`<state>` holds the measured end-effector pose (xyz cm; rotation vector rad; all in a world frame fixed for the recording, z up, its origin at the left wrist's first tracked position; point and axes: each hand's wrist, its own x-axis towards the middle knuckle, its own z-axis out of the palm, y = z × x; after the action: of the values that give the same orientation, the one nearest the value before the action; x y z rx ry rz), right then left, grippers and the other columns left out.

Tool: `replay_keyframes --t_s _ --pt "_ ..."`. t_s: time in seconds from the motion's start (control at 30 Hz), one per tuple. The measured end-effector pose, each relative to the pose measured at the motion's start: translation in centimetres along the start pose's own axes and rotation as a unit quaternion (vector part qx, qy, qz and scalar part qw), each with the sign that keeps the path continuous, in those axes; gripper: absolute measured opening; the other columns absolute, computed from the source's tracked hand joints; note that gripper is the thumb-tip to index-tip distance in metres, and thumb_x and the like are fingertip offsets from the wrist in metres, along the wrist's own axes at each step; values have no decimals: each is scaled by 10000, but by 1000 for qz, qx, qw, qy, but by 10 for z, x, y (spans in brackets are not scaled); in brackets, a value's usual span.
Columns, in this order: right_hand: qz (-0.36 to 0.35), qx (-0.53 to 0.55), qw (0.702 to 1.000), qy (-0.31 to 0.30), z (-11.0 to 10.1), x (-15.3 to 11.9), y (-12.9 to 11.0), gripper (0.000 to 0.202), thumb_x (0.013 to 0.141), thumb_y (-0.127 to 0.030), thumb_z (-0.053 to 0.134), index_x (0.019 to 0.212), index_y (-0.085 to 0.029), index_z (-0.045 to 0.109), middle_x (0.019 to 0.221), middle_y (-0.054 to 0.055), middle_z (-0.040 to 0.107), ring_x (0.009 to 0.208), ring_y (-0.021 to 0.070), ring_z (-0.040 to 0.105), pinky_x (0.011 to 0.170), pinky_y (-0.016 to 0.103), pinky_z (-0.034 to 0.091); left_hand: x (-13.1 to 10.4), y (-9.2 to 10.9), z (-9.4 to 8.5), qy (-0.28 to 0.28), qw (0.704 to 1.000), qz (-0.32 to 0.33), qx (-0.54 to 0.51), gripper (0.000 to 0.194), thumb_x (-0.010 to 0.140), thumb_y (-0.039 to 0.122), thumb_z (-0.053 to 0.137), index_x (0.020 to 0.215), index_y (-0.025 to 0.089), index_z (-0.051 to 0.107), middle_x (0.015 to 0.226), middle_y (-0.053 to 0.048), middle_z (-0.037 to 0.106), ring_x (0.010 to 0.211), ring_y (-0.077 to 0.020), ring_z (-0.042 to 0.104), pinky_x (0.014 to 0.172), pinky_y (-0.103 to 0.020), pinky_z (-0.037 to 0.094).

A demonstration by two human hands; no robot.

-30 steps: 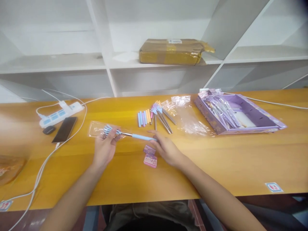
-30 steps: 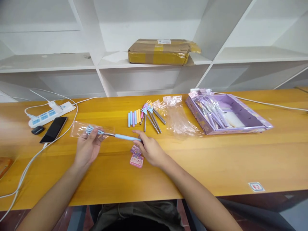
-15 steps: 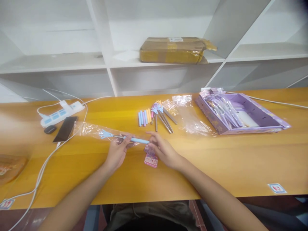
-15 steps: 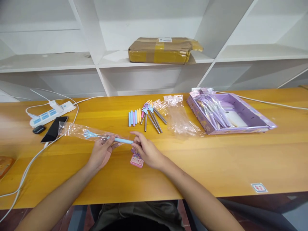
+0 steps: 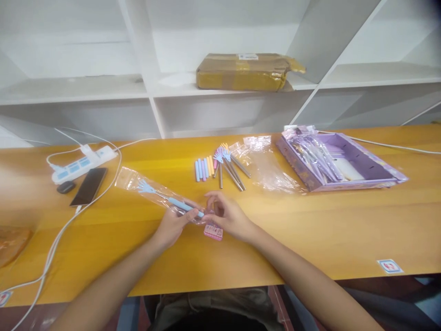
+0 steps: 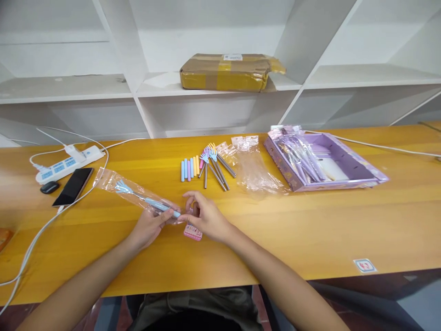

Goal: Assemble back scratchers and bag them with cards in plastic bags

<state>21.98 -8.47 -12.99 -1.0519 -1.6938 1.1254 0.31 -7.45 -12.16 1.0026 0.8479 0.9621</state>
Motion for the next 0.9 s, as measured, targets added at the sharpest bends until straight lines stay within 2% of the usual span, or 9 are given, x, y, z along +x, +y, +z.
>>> replay_keyframes --t_s 0.1,0.23,0.3,0.37,0.5,0.6,0.67,0.8,0.9 --pt "-7 -16 1000 1 3 -1 1 549 913 -410 838 1344 -250 539 978 -25 655 651 98 569 601 237 479 -1 -5 -1 -24 999 -2 35 271 839 415 893 930 170 822 850 -55 779 795 -199 735 761 -305 604" --pt "-81 -81 992 44 1 -4 -2 358 972 -375 782 1226 -236 573 1029 15 632 647 98 550 604 249 490 0 -1 -1 12 1000 5 18 278 847 424 887 932 173 804 869 -60 784 791 -199 741 748 -309 604" --pt "-125 -121 984 35 -2 -6 -5 284 989 -395 763 1154 -234 597 1086 50 609 668 106 546 607 260 504 1 3 -1 31 999 9 -4 296 839 430 893 925 165 793 861 -60 778 764 -194 735 733 -314 603" --pt "-159 -158 974 28 -6 -7 -8 311 987 -415 767 1191 -242 607 1144 78 589 719 126 567 630 276 530 2 7 -1 36 999 5 -22 321 825 438 905 916 153 790 836 -60 768 736 -188 724 713 -312 596" --pt "-218 -222 949 58 -9 -9 -7 374 953 -435 804 1220 -246 622 1137 86 552 842 170 606 700 305 566 2 12 -1 43 998 -3 -46 347 804 445 923 898 142 781 816 -64 762 731 -186 716 686 -302 582" --pt "-247 -291 923 49 -9 -9 -2 143 1021 -306 718 1148 -246 689 1122 74 535 806 140 587 675 275 532 2 13 -1 35 999 -2 -41 367 791 447 933 904 139 768 819 -52 745 720 -176 701 651 -286 563" --pt "-252 -327 909 51 -9 -9 0 103 1046 -210 645 1085 -254 729 1084 63 564 765 127 574 644 263 500 3 14 -1 44 998 -6 -48 413 786 477 931 965 148 759 864 -46 741 701 -160 681 612 -273 542" --pt "-221 -354 908 40 -9 -12 -2 125 1035 -217 642 1054 -272 752 1033 59 664 778 159 610 631 280 505 4 16 -5 117 988 -17 -101 512 813 557 887 1124 181 732 755 14 658 588 -110 584 508 -219 421" --pt "-278 -370 886 35 -8 -12 -8 151 1032 -187 631 1065 -278 747 1139 81 712 835 177 648 680 312 514 5 19 -8 125 988 -20 -89 496 790 475 922 1154 195 735 748 36 625 594 -94 559 525 -208 410"
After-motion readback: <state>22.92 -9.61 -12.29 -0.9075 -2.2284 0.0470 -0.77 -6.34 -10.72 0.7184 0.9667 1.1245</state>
